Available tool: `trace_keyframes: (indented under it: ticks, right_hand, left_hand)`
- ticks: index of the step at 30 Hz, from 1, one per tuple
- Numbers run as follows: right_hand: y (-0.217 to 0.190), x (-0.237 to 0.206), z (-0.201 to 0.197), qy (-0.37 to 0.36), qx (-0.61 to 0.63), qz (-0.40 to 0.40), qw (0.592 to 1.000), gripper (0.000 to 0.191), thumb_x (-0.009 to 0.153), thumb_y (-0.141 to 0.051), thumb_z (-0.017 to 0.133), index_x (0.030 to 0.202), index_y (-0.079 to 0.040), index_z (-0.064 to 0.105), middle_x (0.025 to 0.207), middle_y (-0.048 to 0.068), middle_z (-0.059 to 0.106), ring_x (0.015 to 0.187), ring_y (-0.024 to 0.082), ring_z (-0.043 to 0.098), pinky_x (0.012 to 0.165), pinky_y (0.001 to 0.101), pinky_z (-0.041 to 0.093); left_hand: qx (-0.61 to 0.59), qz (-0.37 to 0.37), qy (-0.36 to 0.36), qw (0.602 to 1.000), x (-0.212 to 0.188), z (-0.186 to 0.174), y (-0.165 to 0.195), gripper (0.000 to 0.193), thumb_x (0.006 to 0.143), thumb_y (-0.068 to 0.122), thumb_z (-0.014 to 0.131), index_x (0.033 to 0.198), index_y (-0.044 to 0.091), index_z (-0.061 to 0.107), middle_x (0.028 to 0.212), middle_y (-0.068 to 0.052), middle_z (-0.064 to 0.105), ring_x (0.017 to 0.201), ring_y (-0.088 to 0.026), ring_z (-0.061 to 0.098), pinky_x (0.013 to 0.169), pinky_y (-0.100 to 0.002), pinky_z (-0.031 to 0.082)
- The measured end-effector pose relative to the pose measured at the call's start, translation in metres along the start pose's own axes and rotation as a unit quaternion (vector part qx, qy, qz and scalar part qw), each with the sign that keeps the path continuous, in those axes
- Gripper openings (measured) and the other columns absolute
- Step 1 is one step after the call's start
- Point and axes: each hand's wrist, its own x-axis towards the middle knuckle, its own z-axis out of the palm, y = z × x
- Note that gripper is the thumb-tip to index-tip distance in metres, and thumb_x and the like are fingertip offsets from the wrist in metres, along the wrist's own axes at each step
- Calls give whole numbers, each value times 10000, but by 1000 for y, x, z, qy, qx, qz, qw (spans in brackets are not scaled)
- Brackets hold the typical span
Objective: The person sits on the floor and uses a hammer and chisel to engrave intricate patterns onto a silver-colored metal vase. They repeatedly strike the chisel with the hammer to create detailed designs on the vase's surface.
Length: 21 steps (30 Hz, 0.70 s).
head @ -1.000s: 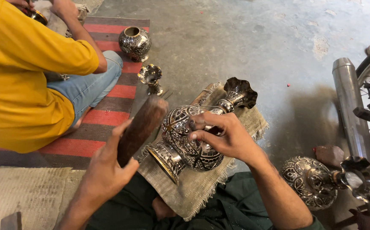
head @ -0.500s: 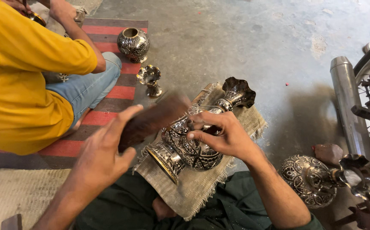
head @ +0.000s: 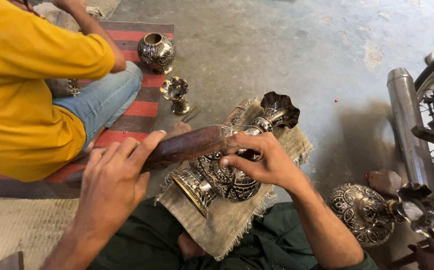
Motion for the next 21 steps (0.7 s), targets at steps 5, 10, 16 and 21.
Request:
trace_keyframes:
  ticks: [5, 10, 16, 21]
  right_hand:
    - [4, 1, 1, -15, 23, 2, 1000, 182, 911, -180, 769, 1080, -114, 753, 857, -3, 790, 696, 87, 745, 621, 283, 595]
    - [4, 0, -1, -10, 7, -9, 1000, 236, 901, -178, 770, 1120, -99, 736, 860, 6, 785, 702, 101, 730, 610, 294, 563]
    - [4, 1, -2, -21, 21, -20, 999, 185, 938, -173, 755, 1109, -104, 744, 894, 9, 801, 749, 112, 759, 660, 293, 591]
    - [2, 2, -5, -32, 18, -37, 999, 142, 955, -138, 748, 1092, -99, 739, 923, 20, 804, 800, 125, 778, 699, 296, 601]
  left_hand:
    - [-112, -1, 30, 993, -3, 6, -1, 805, 757, 51, 737, 1496, 220, 467, 1138, -82, 650, 1071, -324, 667, 929, -487, 497]
    - [-225, -30, 36, 973, -3, 7, -3, 771, 775, 54, 709, 1485, 220, 461, 1268, -58, 628, 1110, -288, 666, 812, -408, 535]
    - [-193, -36, 21, 980, 0, 9, -1, 735, 779, 53, 735, 1457, 183, 481, 1221, -84, 640, 1141, -316, 645, 921, -437, 503]
    - [-295, 23, 79, 952, -1, 8, 0, 726, 761, 18, 695, 1437, 123, 449, 1281, -121, 620, 1180, -344, 617, 943, -426, 496]
